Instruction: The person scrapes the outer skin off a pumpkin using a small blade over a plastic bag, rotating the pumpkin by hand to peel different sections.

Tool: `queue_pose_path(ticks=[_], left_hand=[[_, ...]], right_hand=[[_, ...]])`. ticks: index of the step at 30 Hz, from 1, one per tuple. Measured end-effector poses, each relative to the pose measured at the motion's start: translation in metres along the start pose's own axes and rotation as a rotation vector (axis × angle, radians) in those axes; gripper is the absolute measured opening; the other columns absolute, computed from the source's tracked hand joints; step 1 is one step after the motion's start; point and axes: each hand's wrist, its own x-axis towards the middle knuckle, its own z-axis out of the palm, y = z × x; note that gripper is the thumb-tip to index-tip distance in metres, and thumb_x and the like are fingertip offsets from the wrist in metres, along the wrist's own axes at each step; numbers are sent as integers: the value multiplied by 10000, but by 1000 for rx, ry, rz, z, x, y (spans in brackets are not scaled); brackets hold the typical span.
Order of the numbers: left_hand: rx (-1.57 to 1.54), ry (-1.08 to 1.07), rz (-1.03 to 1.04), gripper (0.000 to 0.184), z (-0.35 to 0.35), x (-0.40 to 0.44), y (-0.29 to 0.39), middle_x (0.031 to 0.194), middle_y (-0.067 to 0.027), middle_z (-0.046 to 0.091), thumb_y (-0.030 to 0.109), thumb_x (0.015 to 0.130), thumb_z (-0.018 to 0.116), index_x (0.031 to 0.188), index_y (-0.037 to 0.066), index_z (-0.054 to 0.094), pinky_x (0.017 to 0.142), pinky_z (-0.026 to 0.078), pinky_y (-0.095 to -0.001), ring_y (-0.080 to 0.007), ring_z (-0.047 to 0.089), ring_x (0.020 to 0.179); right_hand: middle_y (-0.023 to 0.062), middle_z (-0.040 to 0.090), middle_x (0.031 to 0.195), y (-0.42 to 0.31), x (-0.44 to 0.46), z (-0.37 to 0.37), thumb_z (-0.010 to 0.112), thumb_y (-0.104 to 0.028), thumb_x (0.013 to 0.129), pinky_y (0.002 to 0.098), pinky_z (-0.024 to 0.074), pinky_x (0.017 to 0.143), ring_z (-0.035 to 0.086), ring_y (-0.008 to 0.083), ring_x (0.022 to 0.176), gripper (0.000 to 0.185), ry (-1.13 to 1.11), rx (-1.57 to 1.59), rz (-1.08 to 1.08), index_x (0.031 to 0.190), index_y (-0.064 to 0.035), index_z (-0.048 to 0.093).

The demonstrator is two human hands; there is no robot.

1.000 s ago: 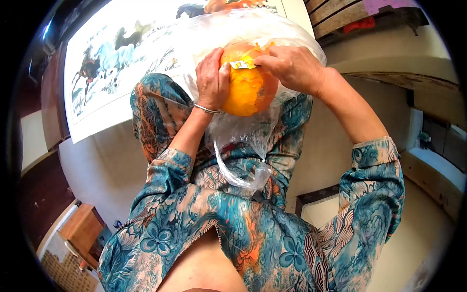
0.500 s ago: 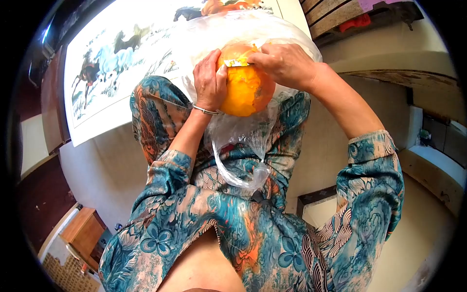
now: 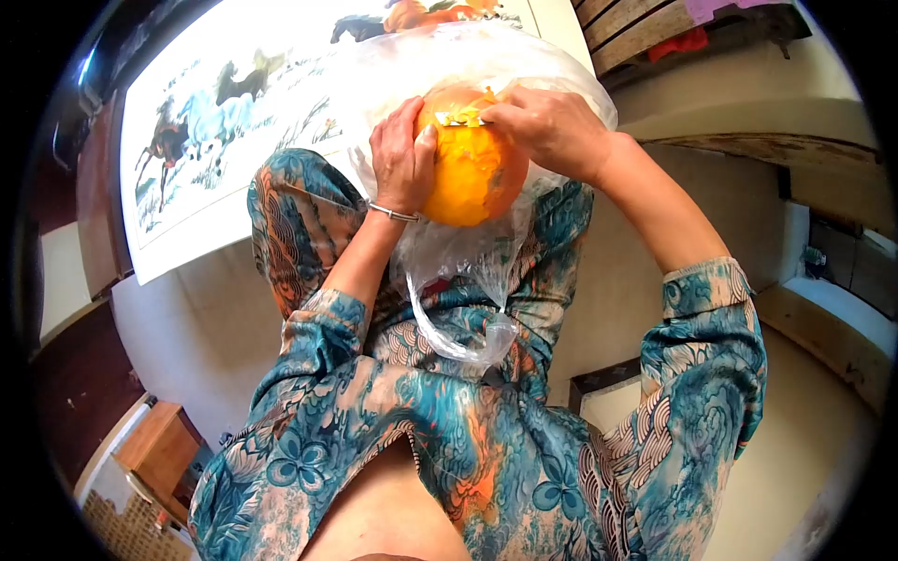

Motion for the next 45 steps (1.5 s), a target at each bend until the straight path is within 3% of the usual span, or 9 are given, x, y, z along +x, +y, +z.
queue_pose_path(ticks=[17,20,23,26,30,33,36,39,45], left_hand=[[37,-16,40,440,7,7,0,1268,-161,569,293,887,502,1237,27,534,1057,267,-481,-276,526,1194],[34,2,80,408,-1,10,12,1239,-193,581,228,901,475,1219,-17,547,1018,333,-427,-334,541,1125],[28,26,91,413,-2,4,12,1238,-198,580,235,901,468,1218,-18,547,1024,327,-427,-335,539,1129],[6,-17,32,451,4,-1,2,1276,-158,566,307,893,483,1245,27,523,1068,259,-490,-286,511,1210],[13,-19,35,451,4,1,1,1278,-157,565,305,892,482,1239,21,529,1067,259,-487,-277,505,1222],[41,-30,67,439,1,3,3,1247,-161,575,304,896,493,1235,29,540,1052,274,-482,-278,514,1197],[167,-145,148,395,-5,15,2,1214,-199,575,264,928,475,1216,5,555,969,383,-444,-337,539,1131],[86,-90,-146,391,8,18,26,1180,-157,589,302,925,496,1217,51,564,995,341,-459,-303,531,1139],[94,43,-68,351,14,16,28,1178,-176,604,242,950,451,1171,2,579,947,406,-437,-333,565,1092]], right_hand=[[133,639,839,4,0,10,609,-172,884,412,539,631,655,332,740,187,41,88,167,1056,-134,671],[130,654,884,16,10,16,608,-171,884,413,540,657,657,332,771,183,41,59,253,1049,-133,676],[135,660,910,19,3,23,591,-100,906,388,522,715,649,315,836,218,74,174,201,1113,-96,658],[142,651,914,14,-18,17,590,-72,906,373,522,735,648,304,840,257,94,246,171,1156,-92,645],[126,630,894,-5,-36,3,595,-49,864,395,534,696,642,335,798,299,37,276,222,1150,-129,630],[122,620,878,-11,-38,0,597,-49,861,401,533,686,644,333,795,304,32,245,234,1153,-131,626],[123,618,877,-8,-40,6,587,-43,862,405,531,678,642,335,788,307,41,252,234,1154,-133,624],[122,617,871,-7,-41,9,580,-45,861,405,529,670,639,336,780,302,53,271,225,1145,-136,628],[113,622,859,-2,-33,8,587,-68,852,403,526,639,638,331,759,293,47,183,185,1129,-146,638]])
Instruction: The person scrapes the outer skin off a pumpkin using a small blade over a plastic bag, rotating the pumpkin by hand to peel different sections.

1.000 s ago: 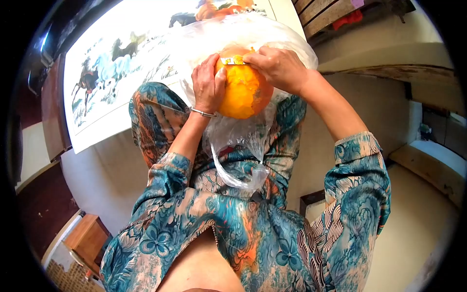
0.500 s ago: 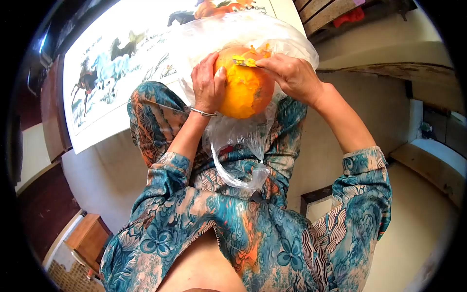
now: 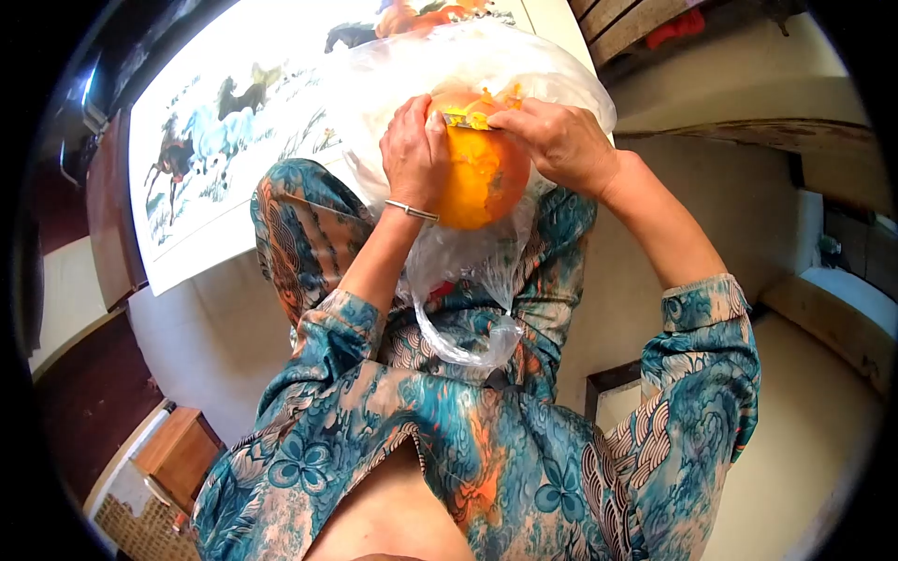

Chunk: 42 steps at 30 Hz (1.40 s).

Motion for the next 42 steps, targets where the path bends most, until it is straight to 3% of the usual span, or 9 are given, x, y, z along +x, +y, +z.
queue_pose_path(ticks=[12,15,18,21,29,38,42], left_hand=[[-9,-10,-5,342,-1,-2,-1,1192,-173,604,222,943,452,1170,1,583,964,384,-427,-327,561,1111],[-4,-3,6,339,0,1,0,1188,-172,606,218,942,451,1168,2,585,966,381,-424,-327,560,1111],[-22,-12,1,335,-1,-4,-1,1183,-171,610,211,941,450,1168,5,585,971,374,-424,-323,561,1111],[-24,-4,9,328,-1,-4,-1,1178,-169,614,205,943,447,1163,7,587,980,363,-424,-320,562,1110],[-26,-32,43,287,-4,-5,0,1178,-144,620,197,946,458,1139,34,594,991,348,-413,-294,564,1120],[-46,-43,3,311,1,-4,-3,1175,-153,609,221,909,498,1142,35,588,1030,304,-446,-289,541,1144],[-23,-59,31,330,-3,-2,-2,1176,-177,615,204,944,452,1162,-1,591,1000,349,-428,-319,565,1112]], right_hand=[[108,612,840,-4,4,1,577,-72,856,410,525,607,643,319,739,266,7,-150,-32,1105,-145,633],[113,580,831,0,11,8,602,-20,839,385,517,646,617,319,739,357,41,-44,-50,1182,-119,618],[118,605,863,-3,6,2,606,-34,846,386,520,661,628,324,774,339,-5,-57,-29,1178,-106,618],[114,643,883,1,6,3,575,-92,868,413,527,637,646,325,776,196,64,9,-77,1057,-110,623],[125,648,875,5,20,2,583,-97,881,408,519,656,641,334,797,155,55,-6,-80,1033,-91,616],[110,613,852,1,-9,-7,588,-46,842,396,522,653,631,319,773,281,9,38,-35,1112,-115,624],[105,604,836,2,-4,-5,585,-53,843,401,521,635,628,316,745,283,17,-31,-71,1115,-123,627]])
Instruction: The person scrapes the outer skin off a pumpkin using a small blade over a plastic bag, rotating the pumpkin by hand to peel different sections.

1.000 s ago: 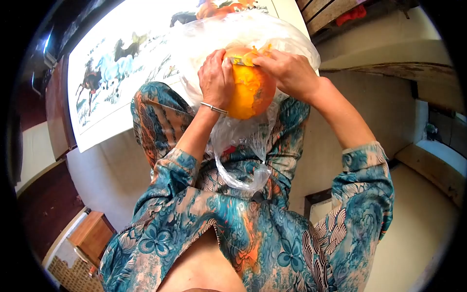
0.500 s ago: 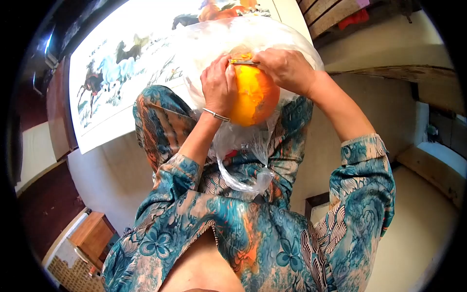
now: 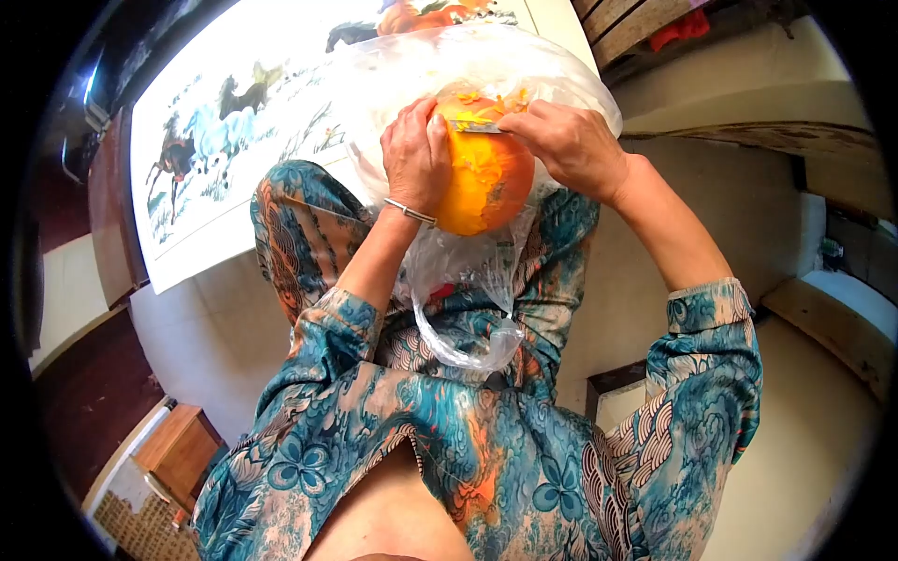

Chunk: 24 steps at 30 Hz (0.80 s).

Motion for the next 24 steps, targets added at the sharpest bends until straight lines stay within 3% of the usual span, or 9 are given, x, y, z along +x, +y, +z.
queue_pose_path(ticks=[13,16,24], left_hand=[[1,17,17,335,2,-2,-3,1144,-184,619,202,942,426,1149,-1,594,992,353,-437,-334,572,1079],[14,19,26,335,2,0,-1,1143,-182,620,202,941,425,1148,1,595,990,355,-437,-336,572,1076],[14,37,15,323,6,-1,-5,1133,-178,625,200,941,425,1129,5,601,980,361,-430,-328,579,1066]], right_hand=[[104,614,835,3,-9,1,570,-77,866,402,522,634,632,325,745,245,1,-25,43,1091,-144,638],[114,588,834,1,5,9,615,-17,828,392,509,659,616,316,761,328,-3,17,33,1148,-87,625],[116,600,844,3,0,7,612,-37,844,395,507,662,620,322,771,270,0,7,44,1108,-87,637]])
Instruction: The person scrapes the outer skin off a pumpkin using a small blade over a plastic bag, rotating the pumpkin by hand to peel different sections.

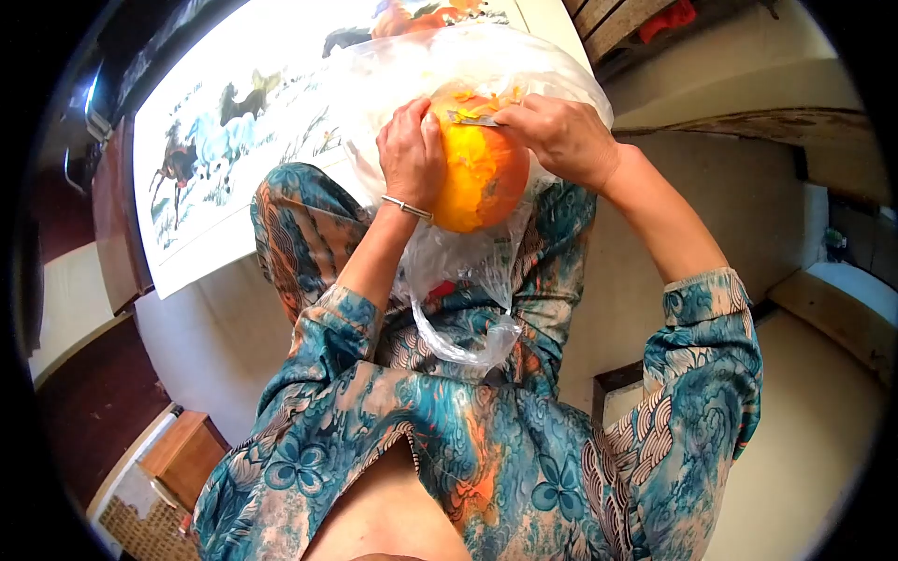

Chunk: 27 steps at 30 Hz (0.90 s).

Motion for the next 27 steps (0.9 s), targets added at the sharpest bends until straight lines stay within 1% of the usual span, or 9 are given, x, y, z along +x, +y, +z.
queue_pose_path(ticks=[1,4,10,11,14,17,20,26,27], left_hand=[[6,-1,8,322,0,1,0,1132,-177,625,200,941,425,1127,5,601,979,362,-429,-327,579,1066],[10,-20,5,322,0,2,3,1129,-177,626,205,942,426,1124,5,600,976,364,-428,-327,580,1065],[13,4,23,324,-1,0,0,1126,-178,628,211,943,427,1122,4,601,972,368,-428,-330,579,1063],[13,13,30,325,1,0,1,1126,-178,628,211,943,427,1122,3,601,972,368,-428,-331,579,1063],[-12,-9,20,329,-1,1,3,1131,-180,627,212,942,425,1123,1,601,970,370,-427,-335,579,1060],[7,-11,3,332,-4,2,6,1132,-183,627,212,941,422,1123,1,602,965,375,-425,-338,581,1055],[-12,6,6,338,-3,1,3,1128,-182,629,213,941,417,1131,4,603,957,383,-425,-336,584,1051],[-34,-4,-16,351,-4,0,8,1121,-174,630,212,935,411,1149,10,601,955,389,-431,-322,583,1062],[-22,15,-3,353,-4,-2,7,1122,-174,629,212,934,409,1151,11,602,956,389,-429,-323,581,1066]], right_hand=[[116,600,843,0,-3,-1,612,-38,844,395,507,662,620,323,771,270,0,-10,14,1107,-89,637],[107,620,838,4,6,5,583,-151,887,422,518,640,634,333,752,200,42,5,17,1076,-160,646],[113,615,806,8,1,3,594,-152,883,428,518,647,634,336,756,201,51,-39,47,1077,-157,648],[126,625,816,16,-5,1,598,-161,890,429,514,661,634,338,769,199,4,-31,106,1080,-139,649],[144,648,873,22,-5,12,598,-158,898,423,515,688,641,342,816,207,102,124,45,1093,-112,645],[161,660,929,29,2,22,595,-148,904,421,515,714,643,345,867,210,67,239,181,1102,-94,638],[163,660,966,9,-5,9,597,-95,890,415,520,730,643,354,896,225,149,226,193,1112,-94,633],[135,633,909,-32,-40,11,610,-2,840,391,528,715,640,335,823,315,182,180,169,1141,-91,621],[123,613,853,-34,-41,18,614,-1,826,381,536,687,635,316,777,331,254,166,139,1145,-89,623]])
